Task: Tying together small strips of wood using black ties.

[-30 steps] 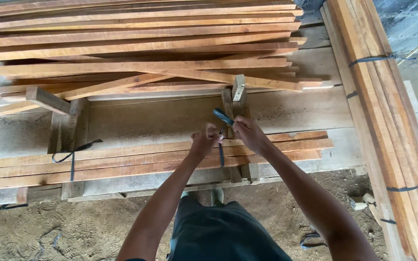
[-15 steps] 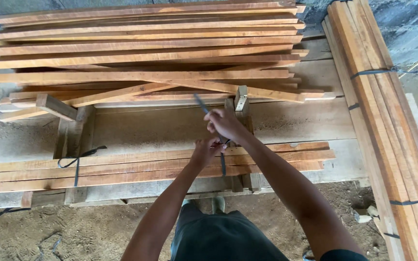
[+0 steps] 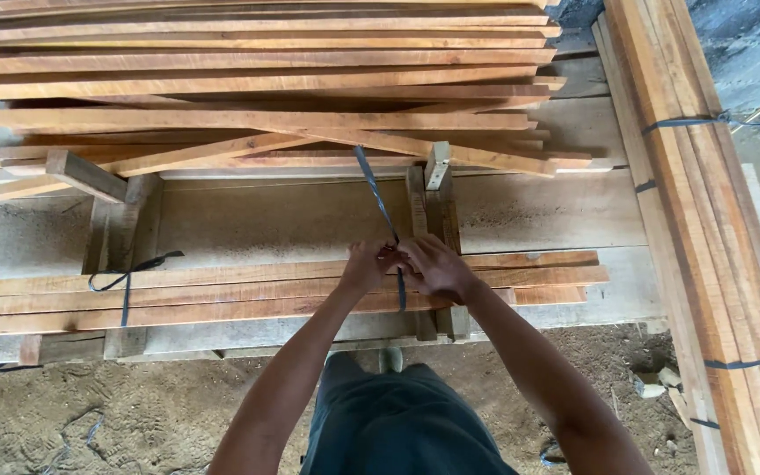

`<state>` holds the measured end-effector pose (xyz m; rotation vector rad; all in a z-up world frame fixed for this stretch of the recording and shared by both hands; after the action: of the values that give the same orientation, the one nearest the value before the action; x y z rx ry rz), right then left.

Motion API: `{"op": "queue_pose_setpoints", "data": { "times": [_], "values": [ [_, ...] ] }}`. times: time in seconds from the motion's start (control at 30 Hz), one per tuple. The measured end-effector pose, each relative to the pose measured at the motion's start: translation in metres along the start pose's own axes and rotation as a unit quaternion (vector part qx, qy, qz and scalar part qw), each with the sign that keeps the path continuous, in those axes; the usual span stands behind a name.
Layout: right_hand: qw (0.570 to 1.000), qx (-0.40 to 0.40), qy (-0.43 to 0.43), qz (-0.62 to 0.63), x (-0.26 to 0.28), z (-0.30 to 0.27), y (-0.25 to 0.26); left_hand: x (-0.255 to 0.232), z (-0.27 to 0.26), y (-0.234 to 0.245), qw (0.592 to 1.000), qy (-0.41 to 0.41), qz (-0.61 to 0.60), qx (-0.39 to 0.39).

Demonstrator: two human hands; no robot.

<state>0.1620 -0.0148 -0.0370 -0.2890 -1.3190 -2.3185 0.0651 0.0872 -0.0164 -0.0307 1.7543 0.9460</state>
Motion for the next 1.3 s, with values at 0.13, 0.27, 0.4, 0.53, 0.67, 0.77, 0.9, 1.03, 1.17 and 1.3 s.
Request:
{"op": "queue_pose_setpoints", "data": {
  "times": [0.13, 0.27, 0.4, 0.53, 0.67, 0.77, 0.9, 1.03, 1.17, 1.3],
  "values": [
    [0.998, -0.014, 0.033, -0.048, -0.006, -0.008, -0.012, 0.031, 0.009, -0.020, 0.999, 0.029, -0.030, -0.008],
    [0.993, -0.039, 0.066, -0.093, -0.006, -0.009, -0.016, 0.044, 0.006, -0.023, 0.994, 0.086, -0.059, 0.029],
    [0.996, -0.053, 0.046, -0.051, -0.009, -0.005, -0.013, 0.032, -0.006, -0.007, 0.984, 0.051, -0.162, 0.050],
    [0.999, -0.030, -0.014, 0.008, -0.006, -0.004, -0.008, 0.018, -0.016, 0.002, 0.992, 0.028, -0.111, 0.045],
    [0.994, -0.018, -0.083, 0.067, 0.011, 0.008, 0.017, 0.000, -0.021, 0.005, 0.999, -0.038, -0.005, -0.037],
    [0.983, -0.014, -0.146, 0.108, 0.026, 0.020, 0.033, 0.016, -0.018, -0.004, 0.994, -0.050, 0.035, -0.093],
    [0.972, -0.033, -0.203, 0.116, 0.013, 0.015, 0.027, 0.021, -0.017, -0.014, 0.988, -0.040, 0.043, -0.143],
    [0.953, -0.022, -0.241, 0.183, -0.007, 0.009, 0.014, 0.023, -0.023, -0.019, 0.979, -0.028, 0.082, -0.185],
    [0.912, 0.049, -0.309, 0.267, -0.002, 0.025, 0.027, 0.035, -0.021, -0.025, 0.964, -0.038, 0.151, -0.217],
    [0.903, 0.182, -0.312, 0.234, -0.003, 0.044, 0.021, 0.045, -0.020, -0.025, 0.969, -0.015, 0.138, -0.206]
  ]
}}
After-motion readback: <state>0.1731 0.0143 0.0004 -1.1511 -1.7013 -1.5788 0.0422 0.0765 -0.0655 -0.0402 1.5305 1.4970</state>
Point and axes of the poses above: each hand's wrist, its own z-axis towards the middle knuckle, its own y-axis out of the back of the hand, x = y × z, the point moved 8 cm from there along z, towards the middle knuckle, and after that the axes turned 5 degrees about -x, right-handed, at the moved point
